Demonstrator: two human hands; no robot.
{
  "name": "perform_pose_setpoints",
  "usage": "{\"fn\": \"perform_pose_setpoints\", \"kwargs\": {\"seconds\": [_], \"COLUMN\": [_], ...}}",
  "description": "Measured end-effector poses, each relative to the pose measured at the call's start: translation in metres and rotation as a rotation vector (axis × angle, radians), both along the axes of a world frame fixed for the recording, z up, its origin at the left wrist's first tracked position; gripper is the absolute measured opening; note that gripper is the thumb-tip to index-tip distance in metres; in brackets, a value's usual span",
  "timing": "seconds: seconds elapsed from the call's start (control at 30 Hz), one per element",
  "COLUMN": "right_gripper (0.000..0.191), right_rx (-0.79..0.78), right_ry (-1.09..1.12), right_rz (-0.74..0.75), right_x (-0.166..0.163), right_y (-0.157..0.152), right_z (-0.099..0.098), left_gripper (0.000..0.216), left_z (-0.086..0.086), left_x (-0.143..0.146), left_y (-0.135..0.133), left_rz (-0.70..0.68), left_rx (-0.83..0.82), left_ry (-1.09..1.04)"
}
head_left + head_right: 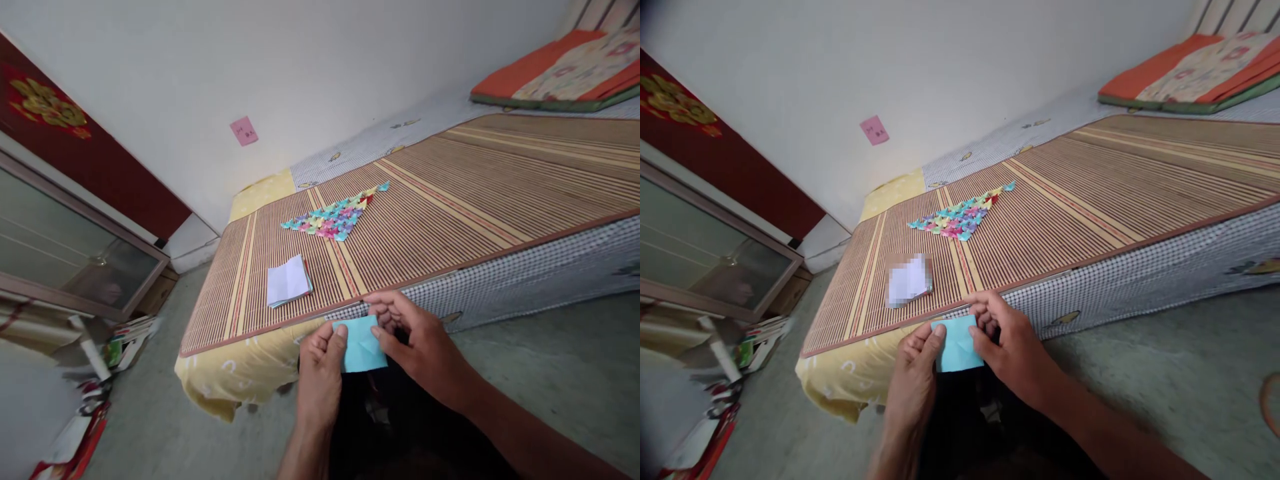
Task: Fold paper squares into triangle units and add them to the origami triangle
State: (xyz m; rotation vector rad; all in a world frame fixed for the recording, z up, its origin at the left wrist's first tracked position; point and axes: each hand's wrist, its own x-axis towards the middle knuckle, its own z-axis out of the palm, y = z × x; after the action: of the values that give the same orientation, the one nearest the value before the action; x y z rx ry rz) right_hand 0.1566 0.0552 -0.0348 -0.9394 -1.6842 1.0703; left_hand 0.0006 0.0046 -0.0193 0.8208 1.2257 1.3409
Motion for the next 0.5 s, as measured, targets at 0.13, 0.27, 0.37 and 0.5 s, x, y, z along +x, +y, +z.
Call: {"fn": "perform_pose_setpoints", "kwargs": {"seconds": [0.13, 0.27, 0.37, 0.5], "right_gripper": [0.023, 0.024, 0.027, 0.035], "right_rx": [-0.112, -0.024, 0.079, 0.091], "right_ry": [0.057, 0.025, -0.014, -0.001], "right_rz": [-0.013, -0.071, -0.084, -0.147], "right_x": [-0.009, -0.016, -0.016, -0.008], "right_y": [0.000, -0.002, -0.002, 0.004], "right_z": [-0.001, -0.003, -0.008, -0.012], "left_gripper": [0.029, 0.030, 0.033, 0.027], "left_z": [0.000, -0.002, -0.005, -0.006], "left_x": [0.011, 0.021, 0.027, 0.028], "left_y": [-0.004, -0.006, -0.006, -0.002], "left_rz": [0.037, 0.117, 0.170, 0.238], "left_rx": [0.025, -0.019, -0.032, -0.005], "left_ry": [0.093, 0.080, -0.006, -0.118]}}
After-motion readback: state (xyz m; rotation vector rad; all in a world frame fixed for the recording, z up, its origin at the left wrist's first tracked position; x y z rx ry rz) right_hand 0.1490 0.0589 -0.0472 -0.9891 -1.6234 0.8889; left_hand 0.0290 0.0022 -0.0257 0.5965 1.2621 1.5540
